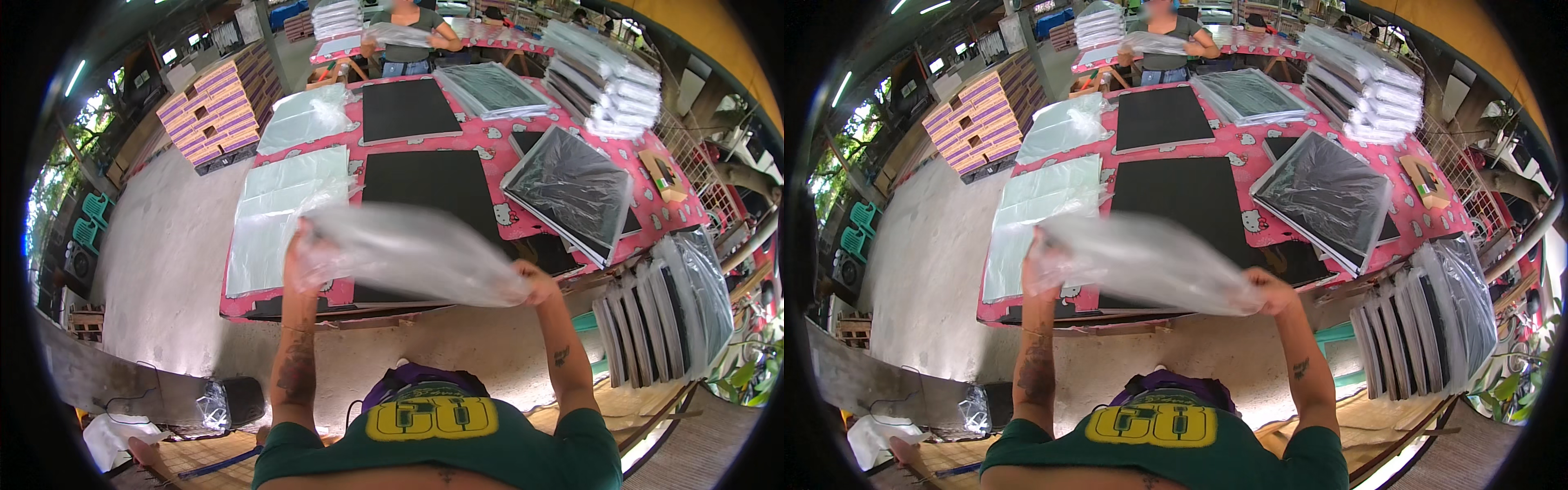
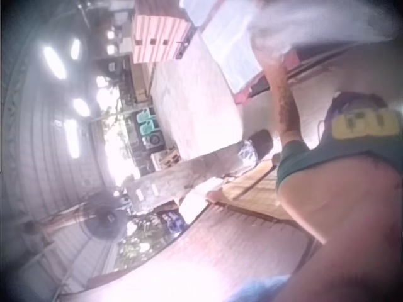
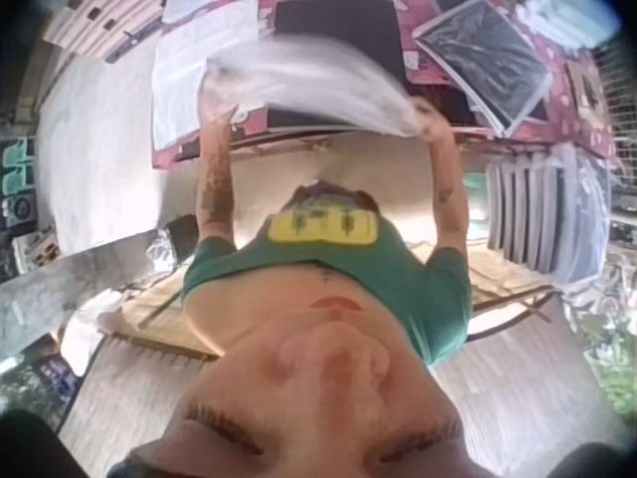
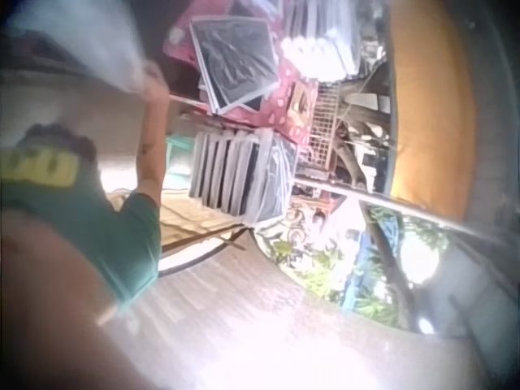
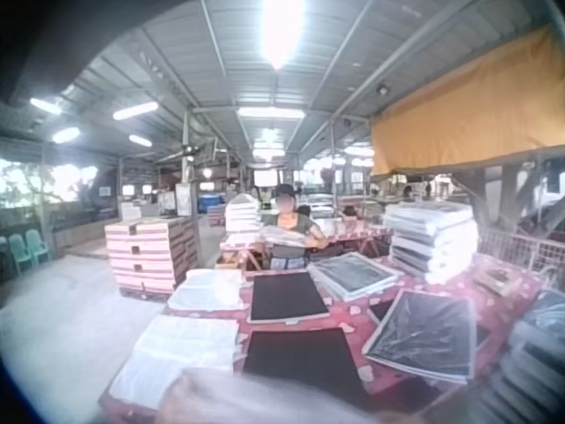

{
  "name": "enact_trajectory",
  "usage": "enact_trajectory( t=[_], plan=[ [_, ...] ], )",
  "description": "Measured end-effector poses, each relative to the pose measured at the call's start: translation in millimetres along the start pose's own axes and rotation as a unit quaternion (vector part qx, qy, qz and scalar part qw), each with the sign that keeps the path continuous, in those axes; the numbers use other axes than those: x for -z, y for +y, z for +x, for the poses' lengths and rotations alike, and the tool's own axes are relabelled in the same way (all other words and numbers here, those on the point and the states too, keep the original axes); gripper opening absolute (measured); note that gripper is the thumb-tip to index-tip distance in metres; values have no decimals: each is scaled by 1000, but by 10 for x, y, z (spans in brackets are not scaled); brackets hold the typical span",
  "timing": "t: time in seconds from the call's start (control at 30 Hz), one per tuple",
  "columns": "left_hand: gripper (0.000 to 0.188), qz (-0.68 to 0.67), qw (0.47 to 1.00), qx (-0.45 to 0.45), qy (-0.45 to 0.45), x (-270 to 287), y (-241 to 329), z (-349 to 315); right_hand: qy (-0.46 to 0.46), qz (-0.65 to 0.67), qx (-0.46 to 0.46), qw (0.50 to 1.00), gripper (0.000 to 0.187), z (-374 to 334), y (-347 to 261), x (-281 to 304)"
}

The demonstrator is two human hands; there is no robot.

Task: The person places black and white rectangular sheets into individual plastic bags, seals the bags, and stacks them on a table in a manufacturing environment.

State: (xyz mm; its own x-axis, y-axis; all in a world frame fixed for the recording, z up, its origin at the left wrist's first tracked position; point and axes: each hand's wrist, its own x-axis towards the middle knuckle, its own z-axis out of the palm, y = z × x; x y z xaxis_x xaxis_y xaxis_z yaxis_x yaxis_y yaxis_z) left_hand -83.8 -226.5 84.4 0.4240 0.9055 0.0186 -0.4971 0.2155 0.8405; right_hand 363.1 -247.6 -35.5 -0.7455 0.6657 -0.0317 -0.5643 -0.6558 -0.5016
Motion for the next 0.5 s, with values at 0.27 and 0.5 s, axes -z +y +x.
enact_trajectory(
  t=[0.27, 0.5],
  plan=[
    [49, 40, 993, 71, -89, 867, -381, -581, -67, -377, 282, 880, 24, -522, 255, -195],
    [37, 263, 936, 102, 209, 964, -1153, -831, 330, -181, 70, 924, 41, -610, 1007, -180]
  ],
)
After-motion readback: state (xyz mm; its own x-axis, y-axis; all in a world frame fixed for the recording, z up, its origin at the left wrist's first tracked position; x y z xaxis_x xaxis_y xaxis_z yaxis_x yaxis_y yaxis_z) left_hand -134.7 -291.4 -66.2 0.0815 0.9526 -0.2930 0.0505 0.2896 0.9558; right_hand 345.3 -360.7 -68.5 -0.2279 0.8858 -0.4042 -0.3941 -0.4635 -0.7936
